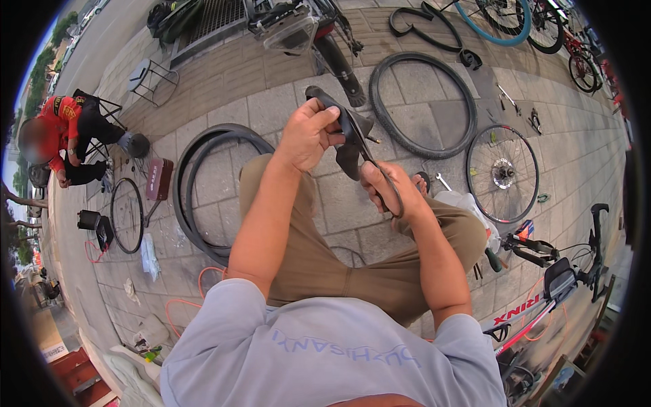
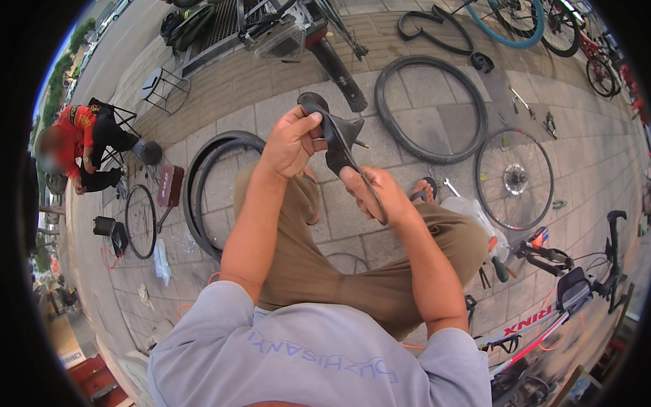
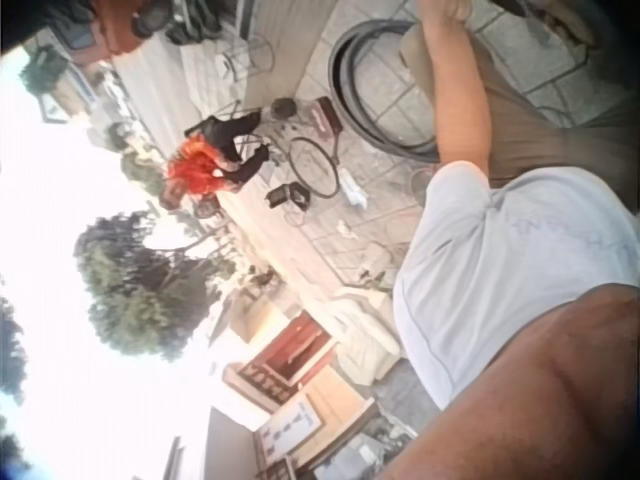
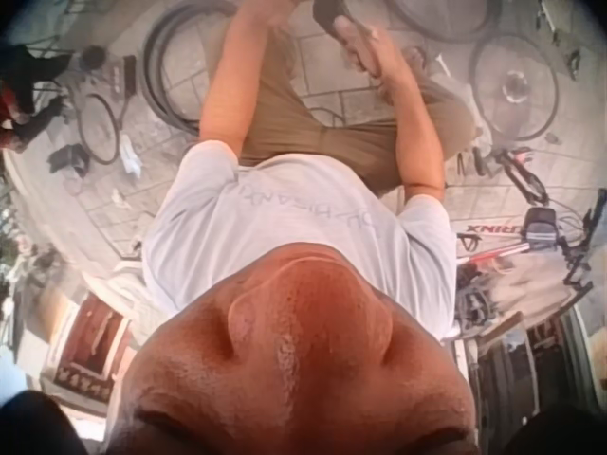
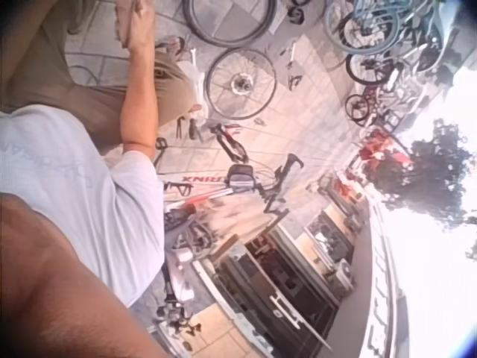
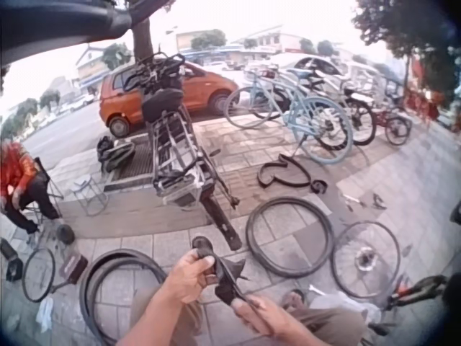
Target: The person sits on the ground and repeatedly rubs a small section of a bicycle inner tube with a sanding tool. The person holds the tube with both hands and works on the same spot for the duration of the clip.
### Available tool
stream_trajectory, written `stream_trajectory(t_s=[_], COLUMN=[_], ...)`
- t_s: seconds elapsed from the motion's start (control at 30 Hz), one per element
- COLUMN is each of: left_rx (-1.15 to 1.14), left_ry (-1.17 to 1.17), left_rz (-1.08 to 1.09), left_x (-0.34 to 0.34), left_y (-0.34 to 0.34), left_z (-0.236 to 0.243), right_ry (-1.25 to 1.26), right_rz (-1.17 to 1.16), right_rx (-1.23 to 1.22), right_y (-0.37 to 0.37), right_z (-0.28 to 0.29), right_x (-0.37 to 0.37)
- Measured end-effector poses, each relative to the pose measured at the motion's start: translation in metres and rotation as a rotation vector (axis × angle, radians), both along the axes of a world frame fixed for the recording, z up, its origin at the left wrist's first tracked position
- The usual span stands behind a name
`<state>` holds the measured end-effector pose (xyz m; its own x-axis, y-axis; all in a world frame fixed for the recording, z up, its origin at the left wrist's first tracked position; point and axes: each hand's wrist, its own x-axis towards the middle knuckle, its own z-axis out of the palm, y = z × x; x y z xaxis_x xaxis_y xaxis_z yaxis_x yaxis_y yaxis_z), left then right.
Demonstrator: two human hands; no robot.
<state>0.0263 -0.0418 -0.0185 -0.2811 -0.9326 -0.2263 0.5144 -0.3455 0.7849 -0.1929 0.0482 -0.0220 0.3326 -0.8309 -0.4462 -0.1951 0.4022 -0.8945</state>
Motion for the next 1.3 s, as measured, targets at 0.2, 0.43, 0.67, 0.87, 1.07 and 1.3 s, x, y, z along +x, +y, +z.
stream_trajectory(t_s=[0.2,0.43,0.67,0.87,1.07,1.3], left_rx=[-0.053,-0.098,-0.090,-0.084,-0.095,-0.098], left_ry=[-0.030,-0.027,-0.022,0.027,0.059,0.047], left_rz=[-0.111,-0.102,-0.091,-0.106,-0.129,-0.109], left_x=[0.002,0.001,-0.001,0.001,0.008,0.008], left_y=[0.003,0.006,0.005,0.001,-0.001,0.000], left_z=[0.000,0.003,-0.001,-0.003,-0.008,-0.007], right_ry=[-0.203,-0.208,-0.086,-0.066,-0.086,-0.027], right_rz=[0.050,0.034,0.022,0.018,0.018,0.019], right_rx=[0.013,0.010,-0.038,-0.027,0.014,0.008], right_y=[-0.002,-0.003,-0.005,-0.005,-0.006,-0.005], right_z=[-0.004,0.002,-0.002,-0.002,-0.001,0.003], right_x=[-0.002,-0.001,-0.002,-0.002,-0.003,-0.002])
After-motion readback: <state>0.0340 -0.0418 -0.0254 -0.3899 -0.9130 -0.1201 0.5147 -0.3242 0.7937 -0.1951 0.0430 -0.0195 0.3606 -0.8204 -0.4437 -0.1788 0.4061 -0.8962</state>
